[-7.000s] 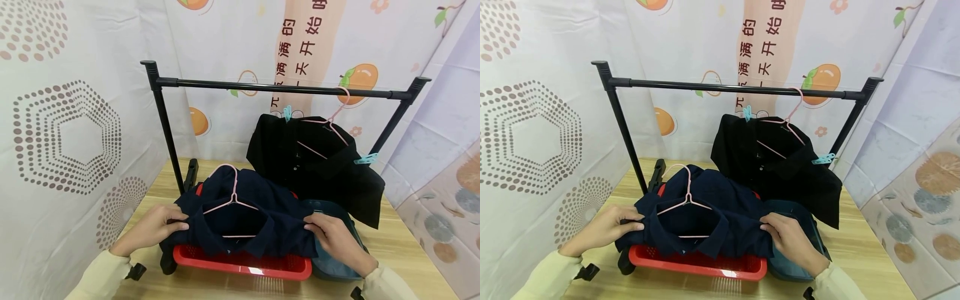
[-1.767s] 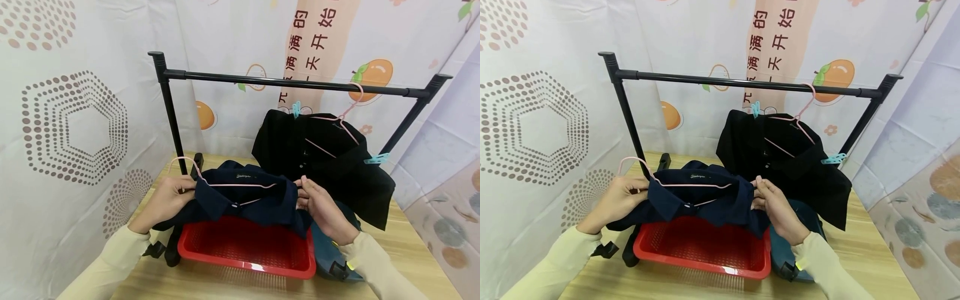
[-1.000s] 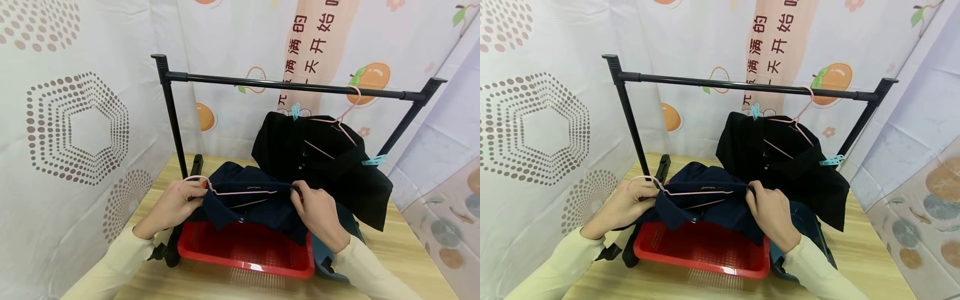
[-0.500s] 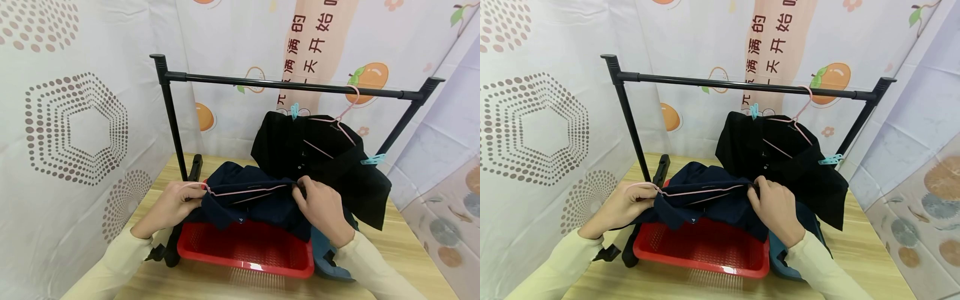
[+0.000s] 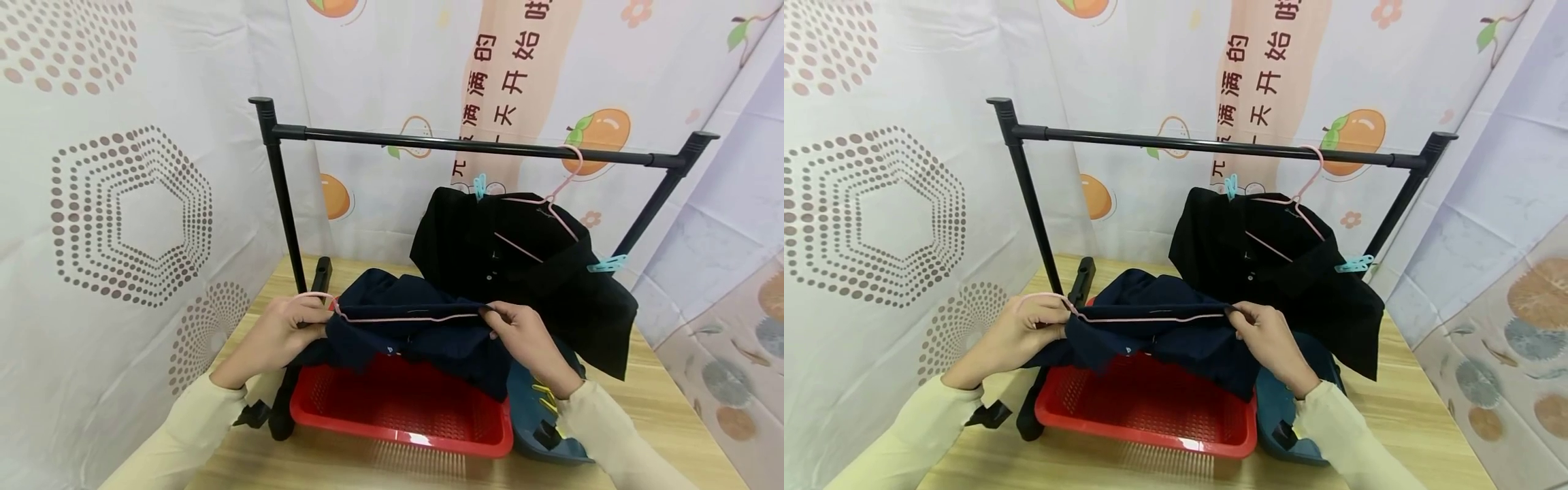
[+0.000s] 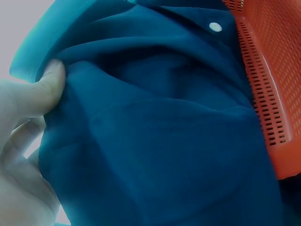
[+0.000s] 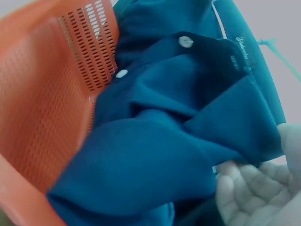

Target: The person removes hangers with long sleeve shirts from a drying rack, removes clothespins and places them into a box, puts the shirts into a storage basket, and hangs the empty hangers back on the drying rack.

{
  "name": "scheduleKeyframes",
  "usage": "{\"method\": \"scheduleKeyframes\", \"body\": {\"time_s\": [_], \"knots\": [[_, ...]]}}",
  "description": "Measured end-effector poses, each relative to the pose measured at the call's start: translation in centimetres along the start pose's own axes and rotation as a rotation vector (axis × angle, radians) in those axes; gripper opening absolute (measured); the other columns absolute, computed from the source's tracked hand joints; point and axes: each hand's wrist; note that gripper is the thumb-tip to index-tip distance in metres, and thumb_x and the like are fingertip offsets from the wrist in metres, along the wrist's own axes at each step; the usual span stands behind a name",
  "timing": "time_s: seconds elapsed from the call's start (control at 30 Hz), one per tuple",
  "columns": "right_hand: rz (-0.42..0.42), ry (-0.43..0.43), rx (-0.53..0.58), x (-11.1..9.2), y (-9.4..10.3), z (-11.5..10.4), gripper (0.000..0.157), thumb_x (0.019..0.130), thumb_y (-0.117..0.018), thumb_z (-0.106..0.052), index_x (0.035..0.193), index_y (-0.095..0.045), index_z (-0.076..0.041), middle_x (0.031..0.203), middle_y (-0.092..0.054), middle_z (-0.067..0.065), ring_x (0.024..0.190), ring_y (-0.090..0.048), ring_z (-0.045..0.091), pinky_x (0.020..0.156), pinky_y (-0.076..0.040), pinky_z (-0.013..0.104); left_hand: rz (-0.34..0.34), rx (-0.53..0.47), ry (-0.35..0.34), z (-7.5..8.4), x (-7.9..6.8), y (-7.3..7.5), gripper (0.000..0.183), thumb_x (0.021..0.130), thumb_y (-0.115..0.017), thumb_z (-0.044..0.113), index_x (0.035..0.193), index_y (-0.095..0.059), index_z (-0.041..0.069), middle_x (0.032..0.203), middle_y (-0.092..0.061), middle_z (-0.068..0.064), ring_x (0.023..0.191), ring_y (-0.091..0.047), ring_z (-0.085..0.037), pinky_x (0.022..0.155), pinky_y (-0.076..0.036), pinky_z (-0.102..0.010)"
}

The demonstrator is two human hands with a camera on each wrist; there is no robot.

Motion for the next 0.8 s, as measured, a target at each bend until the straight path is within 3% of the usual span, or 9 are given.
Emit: {"method": "scheduleKeyframes", "body": {"time_s": [0.1,0.23,0.3,0.33,0.43,0.5,0.57,0.67,0.8], "knots": [[-0.054,0.013,0.188,0.0,0.0,0.6,0.030,0.100,-0.048,-0.034,0.106,-0.068,-0.012,0.094,-0.062,0.006,0.078,-0.055,0.021,0.067,-0.046,0.028,0.012,-0.016,0.023,-0.2,0.0,0.2,0.029,0.069,-0.079,-0.006,0.083,-0.076,0.020,0.074,-0.061,0.014,0.090,-0.060,-0.008,0.077,-0.044,-0.020],[-0.169,0.003,0.485,0.0,0.0,1.3,0.031,0.101,-0.049,-0.026,0.106,-0.063,0.000,0.084,-0.056,0.002,0.071,-0.050,0.016,0.066,-0.045,0.025,0.023,-0.033,0.089,-0.2,-0.1,0.4,0.026,0.072,-0.078,-0.005,0.086,-0.077,0.017,0.085,-0.068,0.009,0.083,-0.062,-0.007,0.075,-0.048,-0.024],[-0.222,-0.018,0.623,-0.1,-0.2,1.6,0.029,0.101,-0.049,-0.024,0.108,-0.062,0.001,0.079,-0.053,-0.001,0.064,-0.046,0.013,0.061,-0.043,0.024,0.027,-0.044,0.113,-0.2,-0.2,0.5,0.027,0.072,-0.077,-0.006,0.088,-0.077,0.017,0.088,-0.069,0.008,0.081,-0.063,-0.007,0.066,-0.050,-0.023],[-0.249,-0.032,0.693,-0.2,-0.2,1.7,0.028,0.101,-0.049,-0.023,0.109,-0.061,0.001,0.077,-0.053,-0.002,0.062,-0.045,0.012,0.060,-0.043,0.023,0.026,-0.047,0.112,-0.2,-0.2,0.5,0.027,0.073,-0.077,-0.005,0.087,-0.077,0.017,0.087,-0.068,0.009,0.079,-0.062,-0.006,0.069,-0.048,-0.022],[-0.323,-0.087,0.901,-0.3,-0.5,1.9,0.025,0.102,-0.046,-0.018,0.114,-0.060,-0.002,0.088,-0.063,-0.001,0.071,-0.058,0.010,0.067,-0.049,0.023,0.014,-0.035,0.088,-0.2,-0.1,0.7,0.026,0.074,-0.077,-0.003,0.081,-0.074,0.022,0.079,-0.063,0.014,0.071,-0.056,-0.002,0.082,-0.039,-0.025],[-0.363,-0.134,1.006,-0.2,-0.7,2.1,0.025,0.103,-0.044,-0.015,0.119,-0.060,-0.006,0.097,-0.067,0.001,0.080,-0.063,0.010,0.072,-0.051,0.024,0.000,-0.035,0.080,-0.2,0.0,0.7,0.027,0.075,-0.077,-0.002,0.078,-0.072,0.024,0.075,-0.058,0.015,0.067,-0.051,-0.001,0.079,-0.036,-0.026],[-0.390,-0.191,1.076,-0.1,-0.9,2.3,0.025,0.103,-0.043,-0.014,0.121,-0.059,-0.010,0.104,-0.068,0.001,0.088,-0.065,0.011,0.076,-0.052,0.025,-0.003,-0.040,0.088,-0.3,0.0,0.7,0.026,0.075,-0.076,-0.003,0.078,-0.071,0.024,0.076,-0.059,0.014,0.068,-0.052,-0.002,0.077,-0.038,-0.026],[-0.386,-0.276,1.101,0.0,-1.5,2.4,0.022,0.102,-0.045,-0.014,0.118,-0.060,-0.014,0.100,-0.067,-0.004,0.084,-0.062,0.006,0.073,-0.050,0.021,-0.002,-0.073,0.119,-0.3,-0.1,0.6,0.025,0.076,-0.075,-0.004,0.082,-0.075,0.021,0.080,-0.063,0.012,0.071,-0.056,-0.004,0.062,-0.043,-0.022],[-0.368,-0.365,1.002,0.1,-2.7,2.3,0.022,0.098,-0.055,-0.018,0.119,-0.052,-0.014,0.088,-0.055,-0.007,0.068,-0.051,0.003,0.063,-0.044,0.017,-0.008,-0.098,0.127,-0.2,0.0,0.4,0.030,0.076,-0.075,-0.005,0.079,-0.073,0.025,0.077,-0.061,0.014,0.068,-0.055,-0.003,0.077,-0.036,-0.023]]}}
Point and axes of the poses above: each hand's wrist, its own x-axis towards the middle knuckle, its own y-axis out of the back of the hand, z = x × y
